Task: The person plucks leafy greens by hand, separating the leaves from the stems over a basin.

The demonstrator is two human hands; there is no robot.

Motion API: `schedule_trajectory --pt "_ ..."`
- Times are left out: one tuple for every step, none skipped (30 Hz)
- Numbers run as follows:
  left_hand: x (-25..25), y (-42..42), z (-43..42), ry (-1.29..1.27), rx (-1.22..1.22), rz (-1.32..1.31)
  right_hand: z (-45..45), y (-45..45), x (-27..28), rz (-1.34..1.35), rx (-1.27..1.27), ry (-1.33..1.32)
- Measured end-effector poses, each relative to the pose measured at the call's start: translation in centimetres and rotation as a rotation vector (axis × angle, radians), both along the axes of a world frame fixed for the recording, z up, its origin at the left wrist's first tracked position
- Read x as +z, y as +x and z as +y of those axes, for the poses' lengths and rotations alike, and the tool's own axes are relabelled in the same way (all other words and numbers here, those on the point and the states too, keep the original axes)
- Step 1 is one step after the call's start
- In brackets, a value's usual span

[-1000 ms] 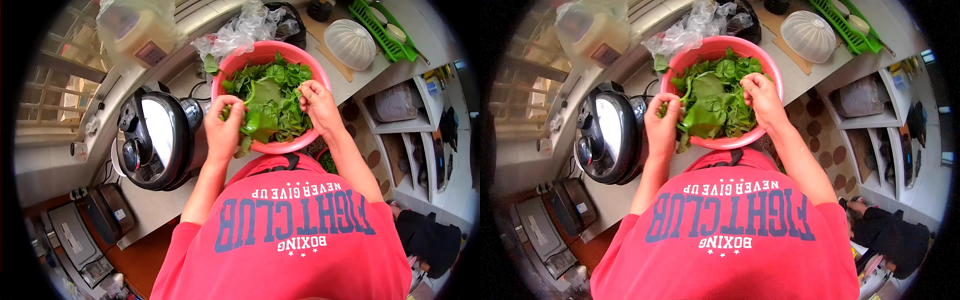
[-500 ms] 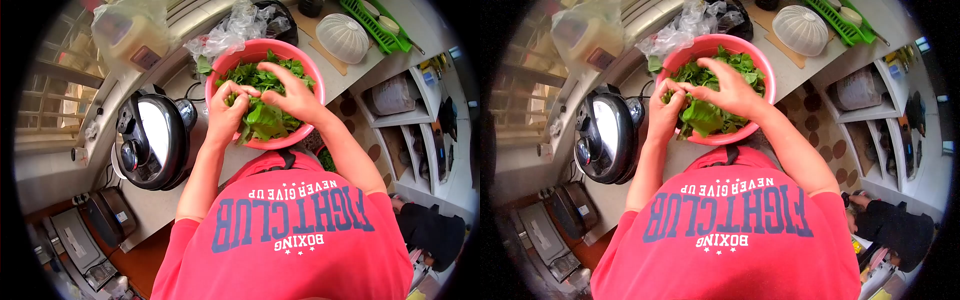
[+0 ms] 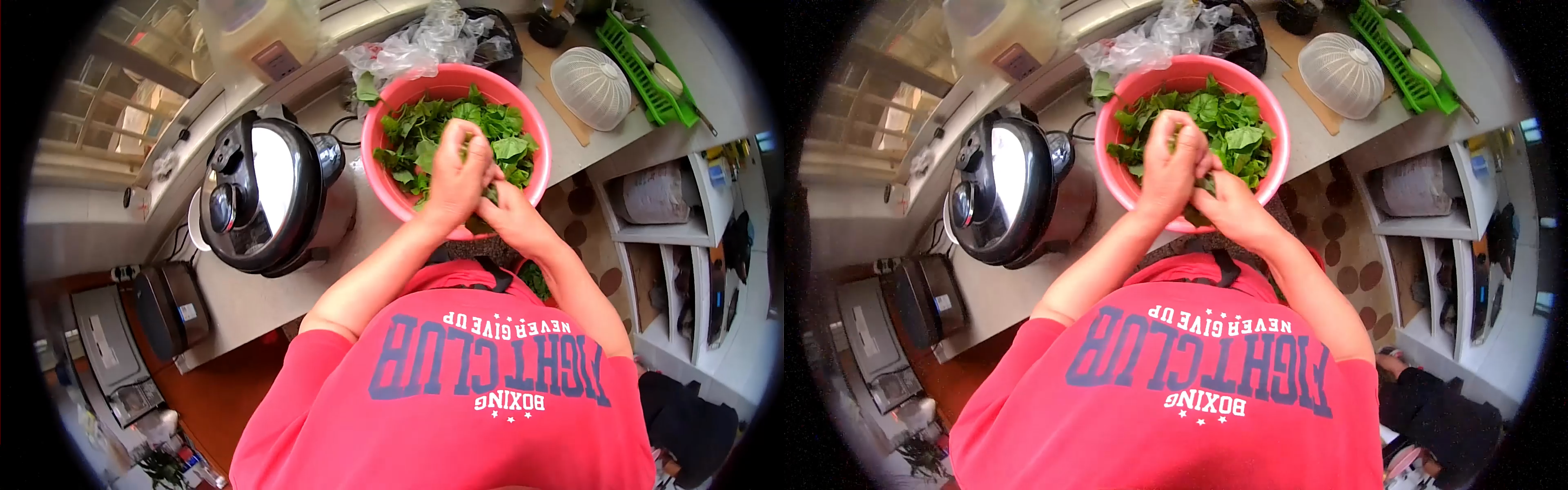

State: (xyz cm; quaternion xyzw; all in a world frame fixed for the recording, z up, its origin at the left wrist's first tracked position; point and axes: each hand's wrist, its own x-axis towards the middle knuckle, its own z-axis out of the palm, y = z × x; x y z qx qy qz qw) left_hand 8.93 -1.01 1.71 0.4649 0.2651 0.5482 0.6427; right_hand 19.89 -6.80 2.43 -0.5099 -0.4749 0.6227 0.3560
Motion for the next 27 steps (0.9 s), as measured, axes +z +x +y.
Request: schedule_trajectory --pt "0.0 1.0 -0.8 -0.039 0.008 -0.028 -0.5 1.1 -0.3 -0.176 0.077 0.070" --pt "0.1 2.1 -1.5 -0.077 0.013 -0.056 -1.3 1.9 -0.1 -0.178 0.085 0.074" --pt "0.2 3.1 -2.2 -0.102 -0.026 -0.100 -2.3 2.7 0.4 -0.382 0.036 0.269" --pt "0.4 4.3 -2.7 -0.161 -0.043 -0.163 -3.4 3.4 1.1 -0.585 -0.018 0.463" --pt "0.6 5.4 -3.3 -0.293 -0.078 -0.227 -4.6 4.1 1.7 -0.666 -0.057 0.508" --pt "1.6 6.4 -4.1 -0.428 -0.117 -0.289 -5.7 4.9 2.0 -0.672 -0.065 0.505" --pt "2.7 7.3 -4.8 -0.597 -0.135 -0.362 -6.8 5.9 2.2 -0.743 -0.066 0.502" --pt "2.3 8.1 -5.3 -0.601 -0.149 -0.363 -8.1 7.1 2.3 -0.814 -0.069 0.497" --pt "1.4 9.1 -5.6 -0.790 -0.257 -0.417 -9.3 8.3 2.3 -0.886 -0.046 0.575" --pt "0.3 10.1 -6.2 -0.982 -0.368 -0.465 -10.6 9.8 2.2 -0.893 -0.061 0.561" --pt "-0.9 11.2 -7.1 -1.099 -0.478 -0.518 -12.0 11.3 2.0 -0.846 -0.006 0.599" --pt "-1.1 12.3 -8.2 -1.260 -0.508 -0.514 -13.6 12.6 1.8 -0.799 0.039 0.633" --pt "-1.6 13.2 -9.3 -1.307 -0.547 -0.510 -15.4 13.8 1.8 -0.757 0.010 0.624" --pt "-2.6 14.0 -10.2 -1.359 -0.589 -0.507 -17.3 14.8 1.7 -0.772 -0.029 0.594" --pt "-4.6 14.8 -10.8 -1.347 -0.595 -0.508 -19.2 15.7 1.4 -0.506 -0.211 0.425" --pt "-6.7 15.7 -11.3 -1.372 -0.608 -0.579 -21.0 16.6 1.0 -0.234 -0.391 0.265" --pt "-7.2 16.4 -12.2 -1.354 -0.601 -0.512 -22.1 16.8 0.0 -0.079 -0.631 0.218" --pt "-7.5 17.4 -13.3 -1.333 -0.592 -0.445 -22.8 17.0 0.2 0.070 -0.795 0.054" --pt "-6.8 18.8 -14.9 -1.355 -0.621 -0.419 -23.3 17.8 -0.9 0.110 -0.869 0.022" --pt "-6.2 20.3 -16.7 -1.370 -0.523 -0.236 -23.8 18.6 -2.9 0.153 -0.942 -0.007" --pt "-5.8 21.6 -18.3 -1.370 -0.424 -0.053 -24.2 19.1 -5.6 0.112 -1.001 0.038" --pt "-6.9 22.6 -19.7 -1.382 -0.451 -0.022 -24.7 19.2 -8.1 0.070 -1.058 0.082" --pt "-8.6 23.5 -21.1 -1.232 -0.503 -0.005 -25.3 19.1 -9.2 -0.152 -1.045 0.039" --pt "-10.1 24.4 -22.4 -1.079 -0.553 0.005 -25.8 18.8 -10.2 -0.372 -1.020 -0.009" --pt "-10.8 25.4 -23.6 -1.074 -0.519 0.086 -26.3 18.2 -11.5 -0.397 -1.053 0.030" --pt "-11.5 25.8 -24.7 -1.043 -0.542 0.106 -27.0 17.7 -12.6 -0.423 -1.083 0.068" --pt "-12.0 26.0 -25.6 -1.057 -0.579 0.104 -27.9 17.6 -12.7 -0.398 -1.093 0.006"
